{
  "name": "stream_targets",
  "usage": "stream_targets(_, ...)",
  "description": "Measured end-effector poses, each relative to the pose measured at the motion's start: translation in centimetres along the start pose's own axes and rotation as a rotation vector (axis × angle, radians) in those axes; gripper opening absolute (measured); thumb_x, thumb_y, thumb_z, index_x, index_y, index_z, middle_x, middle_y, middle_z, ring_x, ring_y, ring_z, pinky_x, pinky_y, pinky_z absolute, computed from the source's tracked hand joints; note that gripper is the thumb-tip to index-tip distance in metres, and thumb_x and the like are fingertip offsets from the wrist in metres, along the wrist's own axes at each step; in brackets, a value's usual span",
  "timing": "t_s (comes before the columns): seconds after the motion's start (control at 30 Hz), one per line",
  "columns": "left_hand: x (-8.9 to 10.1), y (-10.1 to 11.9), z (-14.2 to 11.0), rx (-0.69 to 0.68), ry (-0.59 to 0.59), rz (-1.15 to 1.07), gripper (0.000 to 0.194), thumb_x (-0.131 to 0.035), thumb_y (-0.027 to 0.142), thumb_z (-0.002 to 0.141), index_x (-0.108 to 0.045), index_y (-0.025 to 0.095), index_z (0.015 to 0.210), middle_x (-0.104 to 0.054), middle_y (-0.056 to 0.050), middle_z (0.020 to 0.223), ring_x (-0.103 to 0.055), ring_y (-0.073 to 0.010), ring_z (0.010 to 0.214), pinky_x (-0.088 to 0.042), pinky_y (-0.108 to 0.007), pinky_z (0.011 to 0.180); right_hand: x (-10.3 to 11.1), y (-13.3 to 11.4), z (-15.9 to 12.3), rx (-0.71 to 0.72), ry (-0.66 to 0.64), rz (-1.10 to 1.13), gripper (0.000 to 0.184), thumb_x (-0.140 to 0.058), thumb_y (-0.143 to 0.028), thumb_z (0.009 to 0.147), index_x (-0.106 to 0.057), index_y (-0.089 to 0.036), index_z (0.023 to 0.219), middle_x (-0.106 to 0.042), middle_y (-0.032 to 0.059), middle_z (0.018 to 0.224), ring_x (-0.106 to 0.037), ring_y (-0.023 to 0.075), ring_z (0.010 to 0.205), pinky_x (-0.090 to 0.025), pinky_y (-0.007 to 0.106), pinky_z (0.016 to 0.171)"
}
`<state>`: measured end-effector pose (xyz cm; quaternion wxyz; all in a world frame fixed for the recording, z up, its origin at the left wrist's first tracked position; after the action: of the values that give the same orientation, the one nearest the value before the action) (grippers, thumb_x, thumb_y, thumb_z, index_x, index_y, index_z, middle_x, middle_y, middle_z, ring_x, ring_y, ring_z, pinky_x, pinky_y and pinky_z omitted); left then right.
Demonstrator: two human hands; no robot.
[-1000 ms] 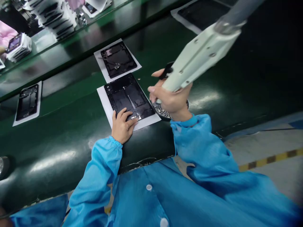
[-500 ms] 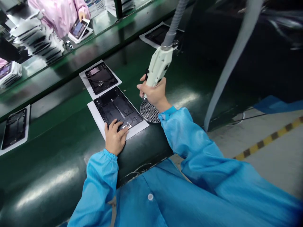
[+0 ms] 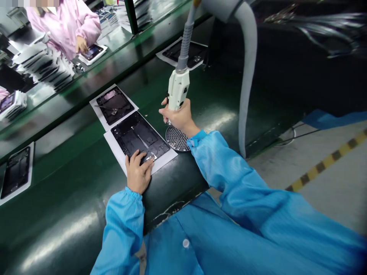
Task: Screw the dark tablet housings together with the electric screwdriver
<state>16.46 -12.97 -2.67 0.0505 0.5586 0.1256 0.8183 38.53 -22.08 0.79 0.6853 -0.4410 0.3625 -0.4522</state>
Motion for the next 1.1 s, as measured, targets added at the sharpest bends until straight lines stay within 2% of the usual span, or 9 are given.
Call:
stream_targets(0.27, -0.1, -0.3, -0.2, 0.020, -0.011, -0.007, 0.018, -0.058, 0.026, 0.089, -0.073, 0.027, 0.097, -0.064, -0.009, 0.118, -0.049, -0.0299, 0.126, -0.025, -0.062, 0.108, -0.3, 0.0, 0.2, -0.011, -0.033, 0.006, 0.015, -0.064, -0.013, 0.065, -0.054, -0.022, 0.072, -0.048, -0.0085, 0.045, -0.047, 0.0096, 0.037, -0.041, 0.027, 0.039)
stream_targets(0.43, -0.1, -0.2, -0.2, 0.009, -0.007, -0.001, 0.017, -0.059, 0.026, 0.088, -0.073, 0.026, 0.097, -0.065, -0.009, 0.118, -0.050, -0.0300, 0.125, -0.026, -0.062, 0.108, -1.2, 0.2, 0.5, -0.022, -0.157, -0.017, 0.022, -0.066, -0.013, 0.066, -0.061, -0.020, 0.086, -0.050, -0.0084, 0.045, -0.047, 0.0103, 0.038, -0.043, 0.029, 0.041)
stream_targets(0.5, -0.1, -0.2, -0.2, 0.004, -0.003, 0.001, 0.017, -0.059, 0.026, 0.089, -0.073, 0.026, 0.097, -0.065, -0.009, 0.118, -0.050, -0.0298, 0.125, -0.026, -0.061, 0.108, -1.3, 0.3, 0.5, -0.031, -0.179, -0.027, 0.021, -0.066, -0.012, 0.066, -0.061, -0.019, 0.085, -0.050, -0.0077, 0.045, -0.047, 0.0109, 0.039, -0.044, 0.029, 0.042)
stream_targets(0.6, 0.0, -0.1, -0.2, -0.002, 0.004, -0.005, 0.017, -0.058, 0.025, 0.089, -0.073, 0.026, 0.096, -0.065, -0.009, 0.117, -0.051, -0.0298, 0.125, -0.026, -0.061, 0.108, -1.2, 0.4, 0.4, -0.032, -0.165, -0.044, 0.016, -0.066, -0.011, 0.067, -0.058, -0.020, 0.079, -0.050, -0.0065, 0.045, -0.047, 0.0113, 0.040, -0.045, 0.030, 0.044)
stream_targets(0.9, -0.1, -0.8, -0.6, 0.098, 0.029, 0.009, 0.020, -0.062, 0.034, 0.087, -0.071, 0.023, 0.101, -0.066, -0.010, 0.118, -0.050, -0.0305, 0.125, -0.027, -0.060, 0.109, -1.0, 0.1, 0.0, -0.015, -0.115, -0.021, 0.020, -0.066, -0.010, 0.067, -0.062, -0.017, 0.085, -0.050, -0.0067, 0.048, -0.047, 0.0106, 0.040, -0.045, 0.029, 0.044)
stream_targets(1.1, -0.3, -1.1, -0.6, 0.117, 0.010, -0.019, 0.026, -0.063, 0.038, 0.085, -0.069, 0.021, 0.104, -0.063, -0.011, 0.123, -0.049, -0.0301, 0.126, -0.032, -0.055, 0.108, 0.1, -1.1, -0.4, 0.075, -0.027, -0.030, 0.021, -0.068, -0.011, 0.066, -0.063, -0.019, 0.084, -0.049, -0.0067, 0.045, -0.050, 0.0128, 0.044, -0.050, 0.034, 0.053)
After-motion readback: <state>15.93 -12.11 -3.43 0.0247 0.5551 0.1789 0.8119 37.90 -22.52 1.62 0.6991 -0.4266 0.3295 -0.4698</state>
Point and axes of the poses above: each hand's wrist, its own z-axis towards the middle knuckle, its own x-axis out of the back of the hand, y = z × x, the point moved 8 cm from there along z, towards the middle knuckle
